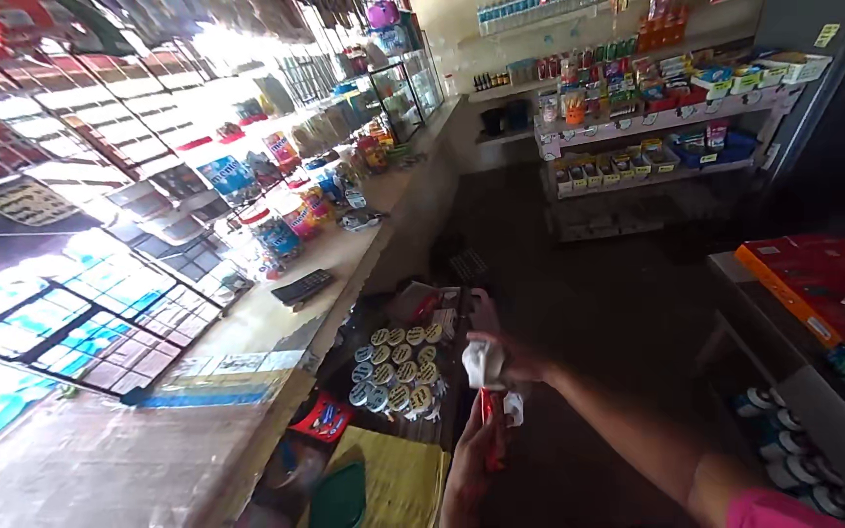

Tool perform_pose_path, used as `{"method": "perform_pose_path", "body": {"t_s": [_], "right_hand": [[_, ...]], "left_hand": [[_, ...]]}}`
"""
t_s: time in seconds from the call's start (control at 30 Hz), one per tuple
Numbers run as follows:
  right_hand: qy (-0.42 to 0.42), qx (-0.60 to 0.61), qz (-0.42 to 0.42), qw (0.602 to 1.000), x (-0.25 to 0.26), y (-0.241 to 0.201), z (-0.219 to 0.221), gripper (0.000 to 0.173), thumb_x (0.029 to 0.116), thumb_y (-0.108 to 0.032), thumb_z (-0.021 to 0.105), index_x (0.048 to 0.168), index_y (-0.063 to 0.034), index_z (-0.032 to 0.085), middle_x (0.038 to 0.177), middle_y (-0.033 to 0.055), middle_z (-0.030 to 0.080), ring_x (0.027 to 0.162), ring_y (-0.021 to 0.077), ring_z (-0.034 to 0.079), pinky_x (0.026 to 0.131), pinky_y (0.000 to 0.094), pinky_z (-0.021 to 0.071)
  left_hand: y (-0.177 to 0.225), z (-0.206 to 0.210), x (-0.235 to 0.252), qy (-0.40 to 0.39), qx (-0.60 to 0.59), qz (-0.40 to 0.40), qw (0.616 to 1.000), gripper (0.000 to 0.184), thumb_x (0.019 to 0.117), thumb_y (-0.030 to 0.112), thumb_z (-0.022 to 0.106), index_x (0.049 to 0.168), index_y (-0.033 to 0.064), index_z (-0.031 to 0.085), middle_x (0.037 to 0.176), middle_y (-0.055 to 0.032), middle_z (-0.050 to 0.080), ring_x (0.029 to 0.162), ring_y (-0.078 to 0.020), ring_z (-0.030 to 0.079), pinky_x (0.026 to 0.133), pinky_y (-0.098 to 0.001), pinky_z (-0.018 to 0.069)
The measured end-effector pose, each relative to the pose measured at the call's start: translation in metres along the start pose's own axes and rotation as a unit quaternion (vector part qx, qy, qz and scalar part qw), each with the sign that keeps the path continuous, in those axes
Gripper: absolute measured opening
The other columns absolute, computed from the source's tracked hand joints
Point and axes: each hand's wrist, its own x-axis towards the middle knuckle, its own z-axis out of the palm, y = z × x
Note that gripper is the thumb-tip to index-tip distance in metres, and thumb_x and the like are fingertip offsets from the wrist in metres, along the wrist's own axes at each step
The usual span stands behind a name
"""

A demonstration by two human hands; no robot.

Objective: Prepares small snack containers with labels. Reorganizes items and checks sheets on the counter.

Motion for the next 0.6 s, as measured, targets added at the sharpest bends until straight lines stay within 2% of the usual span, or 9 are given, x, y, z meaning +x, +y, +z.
{"method": "perform_pose_path", "body": {"t_s": [0.1, 0.17, 0.23, 0.3, 0.4, 0.47, 0.53, 0.57, 0.6], "right_hand": [[-0.082, -0.023, -0.017, 0.996, -0.007, -0.011, 0.004, 0.049, 0.0840, 0.007, 0.071, 0.131, 0.0101, 0.059, 0.127, 0.0244, 0.066, 0.117, 0.0253, 0.064, 0.105, 0.0377, 0.0488], [-0.057, -0.033, -0.030, 0.997, -0.007, -0.009, 0.009, 0.042, 0.0848, 0.003, 0.070, 0.126, 0.0100, 0.062, 0.120, 0.0235, 0.068, 0.112, 0.0243, 0.066, 0.102, 0.0373, 0.0502], [-0.005, -0.049, -0.037, 0.998, -0.007, -0.010, 0.016, 0.040, 0.0857, 0.000, 0.071, 0.124, 0.0083, 0.064, 0.119, 0.0230, 0.069, 0.111, 0.0251, 0.066, 0.102, 0.0384, 0.0508], [0.037, -0.081, -0.063, 0.994, -0.006, -0.009, 0.020, 0.041, 0.0839, -0.002, 0.073, 0.123, 0.0058, 0.066, 0.119, 0.0234, 0.069, 0.111, 0.0284, 0.067, 0.101, 0.0417, 0.0519], [0.057, -0.110, -0.088, 0.988, -0.006, -0.007, 0.023, 0.042, 0.0819, -0.003, 0.075, 0.122, 0.0038, 0.068, 0.118, 0.0234, 0.069, 0.111, 0.0313, 0.067, 0.100, 0.0444, 0.0523], [0.105, -0.098, -0.106, 0.984, -0.006, -0.005, 0.018, 0.045, 0.0790, -0.002, 0.076, 0.122, 0.0068, 0.067, 0.118, 0.0236, 0.069, 0.111, 0.0295, 0.067, 0.101, 0.0418, 0.0527], [0.140, -0.110, -0.113, 0.977, -0.007, -0.009, 0.007, 0.046, 0.0794, -0.001, 0.076, 0.123, 0.0078, 0.066, 0.120, 0.0232, 0.069, 0.113, 0.0280, 0.067, 0.103, 0.0389, 0.0519], [0.136, -0.131, -0.129, 0.974, -0.007, -0.010, 0.005, 0.045, 0.0794, 0.000, 0.077, 0.123, 0.0074, 0.067, 0.121, 0.0235, 0.069, 0.115, 0.0290, 0.067, 0.104, 0.0395, 0.0520], [0.115, -0.159, -0.154, 0.968, -0.010, -0.009, 0.006, 0.044, 0.0795, 0.000, 0.077, 0.122, 0.0060, 0.068, 0.123, 0.0237, 0.068, 0.116, 0.0307, 0.067, 0.104, 0.0413, 0.0528]], "left_hand": [[0.007, -0.011, -0.003, -0.004, 0.014, -0.030, 0.999, 0.051, 0.0966, 0.011, 0.040, 0.147, 0.0072, 0.031, 0.094, -0.0028, 0.072, 0.071, -0.0104, 0.070, 0.062, -0.0243, 0.0593], [0.003, -0.023, -0.001, -0.042, -0.022, -0.015, 0.999, 0.052, 0.0945, 0.021, 0.054, 0.142, 0.0102, 0.038, 0.098, -0.0028, 0.075, 0.076, -0.0116, 0.073, 0.066, -0.0256, 0.0609], [-0.010, -0.038, 0.002, -0.082, -0.127, 0.010, 0.988, 0.056, 0.0914, 0.040, 0.073, 0.139, 0.0164, 0.054, 0.109, -0.0067, 0.075, 0.088, -0.0154, 0.074, 0.073, -0.0275, 0.0621], [-0.024, -0.046, 0.005, -0.097, -0.241, 0.035, 0.965, 0.057, 0.0878, 0.044, 0.075, 0.137, 0.0167, 0.063, 0.117, -0.0103, 0.073, 0.094, -0.0180, 0.074, 0.077, -0.0289, 0.0625], [-0.042, -0.046, 0.002, -0.052, -0.304, 0.054, 0.950, 0.060, 0.0805, 0.047, 0.080, 0.129, 0.0137, 0.068, 0.110, -0.0106, 0.075, 0.088, -0.0171, 0.075, 0.073, -0.0276, 0.0627], [-0.047, -0.043, -0.003, 0.029, -0.353, 0.072, 0.932, 0.067, 0.0825, 0.059, 0.072, 0.128, 0.0103, 0.067, 0.112, -0.0119, 0.075, 0.092, -0.0204, 0.075, 0.074, -0.0307, 0.0630], [-0.047, -0.038, -0.001, 0.112, -0.366, 0.083, 0.920, 0.070, 0.0993, 0.067, 0.038, 0.139, 0.0115, 0.053, 0.125, -0.0105, 0.070, 0.106, -0.0238, 0.073, 0.084, -0.0364, 0.0623], [-0.043, -0.030, 0.002, 0.148, -0.341, 0.070, 0.926, 0.072, 0.1032, 0.066, 0.023, 0.146, 0.0126, 0.044, 0.131, -0.0100, 0.068, 0.112, -0.0251, 0.071, 0.088, -0.0397, 0.0605], [-0.038, -0.020, 0.008, 0.169, -0.314, 0.052, 0.933, 0.072, 0.1047, 0.064, 0.015, 0.151, 0.0121, 0.035, 0.137, -0.0114, 0.063, 0.119, -0.0271, 0.067, 0.094, -0.0435, 0.0573]]}}
